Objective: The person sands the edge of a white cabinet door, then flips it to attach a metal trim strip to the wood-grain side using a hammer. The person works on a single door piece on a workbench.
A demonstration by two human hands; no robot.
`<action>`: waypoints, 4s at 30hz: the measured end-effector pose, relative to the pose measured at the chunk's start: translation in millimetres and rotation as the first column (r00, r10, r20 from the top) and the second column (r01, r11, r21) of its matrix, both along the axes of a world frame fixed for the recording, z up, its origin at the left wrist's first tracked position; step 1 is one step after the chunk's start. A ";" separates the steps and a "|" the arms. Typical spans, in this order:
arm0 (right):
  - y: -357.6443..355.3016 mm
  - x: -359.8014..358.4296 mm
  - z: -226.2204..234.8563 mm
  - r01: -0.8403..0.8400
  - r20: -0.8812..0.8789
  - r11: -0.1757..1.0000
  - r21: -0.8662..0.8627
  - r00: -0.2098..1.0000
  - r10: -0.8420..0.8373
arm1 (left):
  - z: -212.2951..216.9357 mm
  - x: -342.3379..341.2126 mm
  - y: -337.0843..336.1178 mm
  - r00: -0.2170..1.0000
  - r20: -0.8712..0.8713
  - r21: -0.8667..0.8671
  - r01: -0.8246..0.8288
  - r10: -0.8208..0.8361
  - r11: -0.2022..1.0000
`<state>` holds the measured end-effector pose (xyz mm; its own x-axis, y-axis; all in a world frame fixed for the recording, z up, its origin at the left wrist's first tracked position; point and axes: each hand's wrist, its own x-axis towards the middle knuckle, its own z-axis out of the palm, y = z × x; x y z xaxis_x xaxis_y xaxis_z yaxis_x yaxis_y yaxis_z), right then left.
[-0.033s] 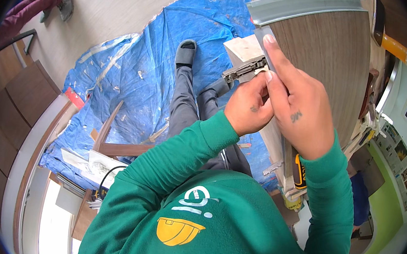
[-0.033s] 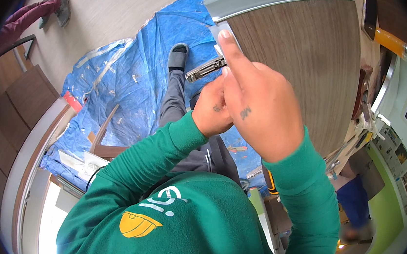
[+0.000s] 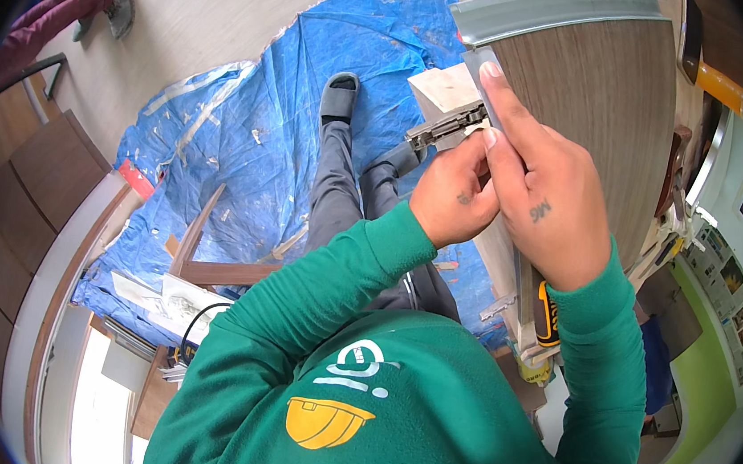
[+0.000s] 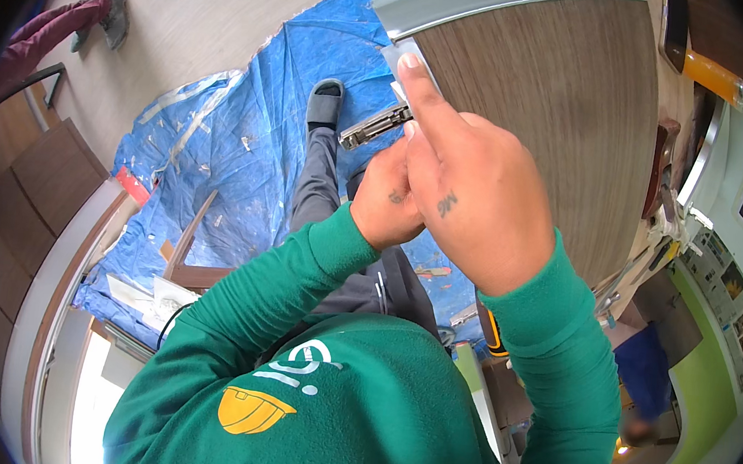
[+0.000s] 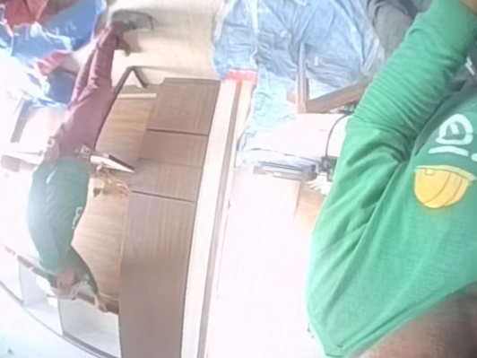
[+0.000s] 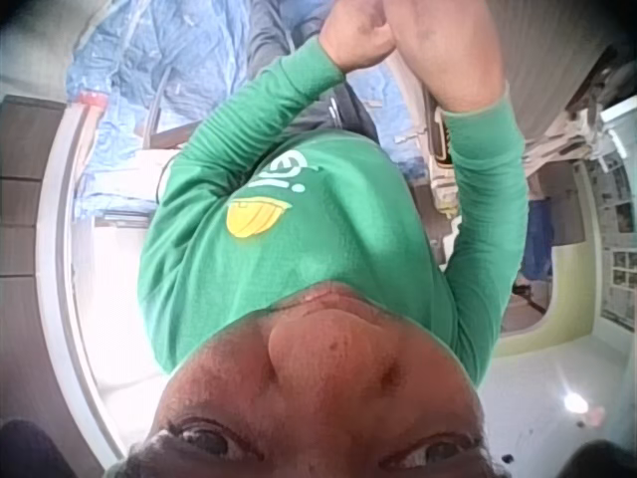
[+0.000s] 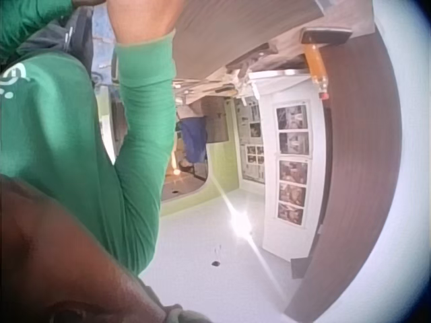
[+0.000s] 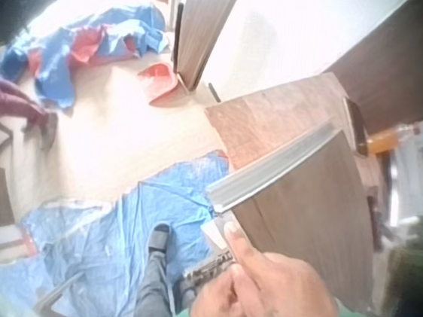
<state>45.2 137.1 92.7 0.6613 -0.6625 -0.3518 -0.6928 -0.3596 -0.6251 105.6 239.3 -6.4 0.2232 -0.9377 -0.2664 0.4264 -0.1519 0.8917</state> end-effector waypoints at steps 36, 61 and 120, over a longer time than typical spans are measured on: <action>-1.8 3.4 -0.2 0.007 -0.015 1.000 0.006 1.000 -0.007 | -6.6 1.9 -2.0 0.999 0.044 -0.009 0.023 -0.022 1.000; 2.1 15.9 2.9 0.034 -0.027 0.998 -0.056 0.999 -0.036 | -11.1 2.7 -0.8 0.994 0.104 -0.069 0.040 -0.033 0.997; 69.6 -119.0 61.7 0.284 0.060 0.945 0.161 0.953 -0.296 | 1.2 141.0 -79.7 0.367 0.924 -0.255 0.368 0.112 0.894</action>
<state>-73.9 206.7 154.4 0.4790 -0.7742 -0.4137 -0.6972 -0.0492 -0.7152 246.6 159.7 -5.1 -0.0355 -0.9290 0.3684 -0.6613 0.2982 0.6883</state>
